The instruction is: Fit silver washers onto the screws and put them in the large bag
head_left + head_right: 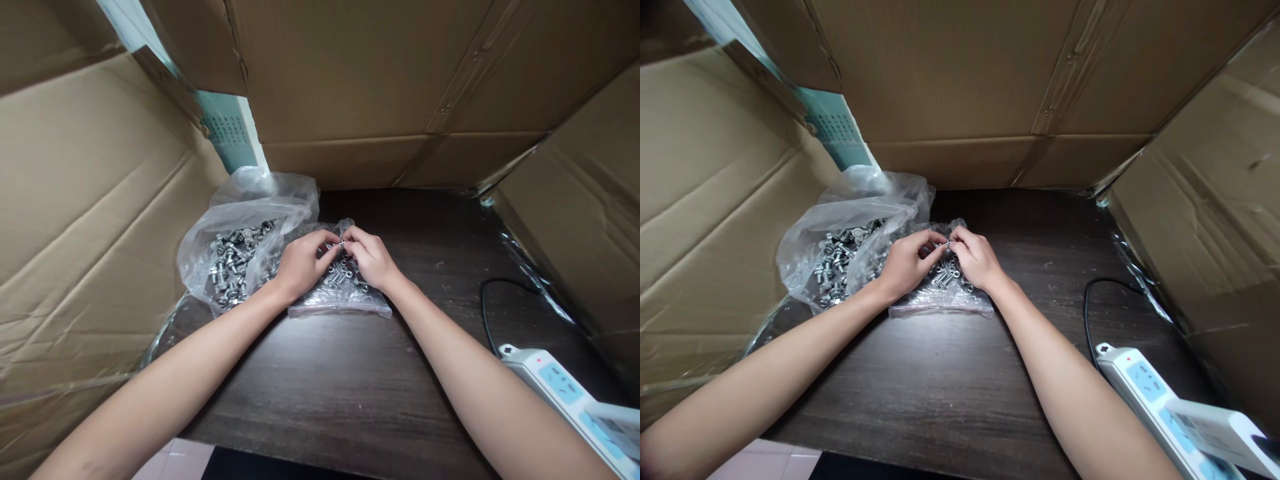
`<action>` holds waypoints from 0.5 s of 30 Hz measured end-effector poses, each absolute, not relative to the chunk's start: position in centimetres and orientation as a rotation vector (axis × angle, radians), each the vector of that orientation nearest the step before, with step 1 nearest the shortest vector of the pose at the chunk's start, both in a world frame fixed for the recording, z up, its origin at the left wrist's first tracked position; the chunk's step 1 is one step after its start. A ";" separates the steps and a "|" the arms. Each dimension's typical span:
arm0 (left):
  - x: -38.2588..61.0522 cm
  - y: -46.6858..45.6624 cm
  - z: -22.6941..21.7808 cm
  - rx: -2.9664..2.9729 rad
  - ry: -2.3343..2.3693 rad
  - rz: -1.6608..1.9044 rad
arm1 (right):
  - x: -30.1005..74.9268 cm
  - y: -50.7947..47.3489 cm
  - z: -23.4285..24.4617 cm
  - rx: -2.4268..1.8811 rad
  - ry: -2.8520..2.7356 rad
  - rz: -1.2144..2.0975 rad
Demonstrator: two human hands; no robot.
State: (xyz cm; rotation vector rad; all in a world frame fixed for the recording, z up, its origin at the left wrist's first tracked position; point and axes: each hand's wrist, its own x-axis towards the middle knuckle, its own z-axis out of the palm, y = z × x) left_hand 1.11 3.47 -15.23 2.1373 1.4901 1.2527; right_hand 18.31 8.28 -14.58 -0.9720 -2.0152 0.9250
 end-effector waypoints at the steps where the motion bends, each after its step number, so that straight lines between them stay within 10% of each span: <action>1: 1.1 3.5 -15.2 2.139 1.491 1.253 | 18.3 8.3 -14.6 -0.971 -2.017 0.920; 15: 1.1 3.6 -15.3 2.132 1.497 1.263 | 18.3 8.3 -14.5 -1.002 -2.036 0.908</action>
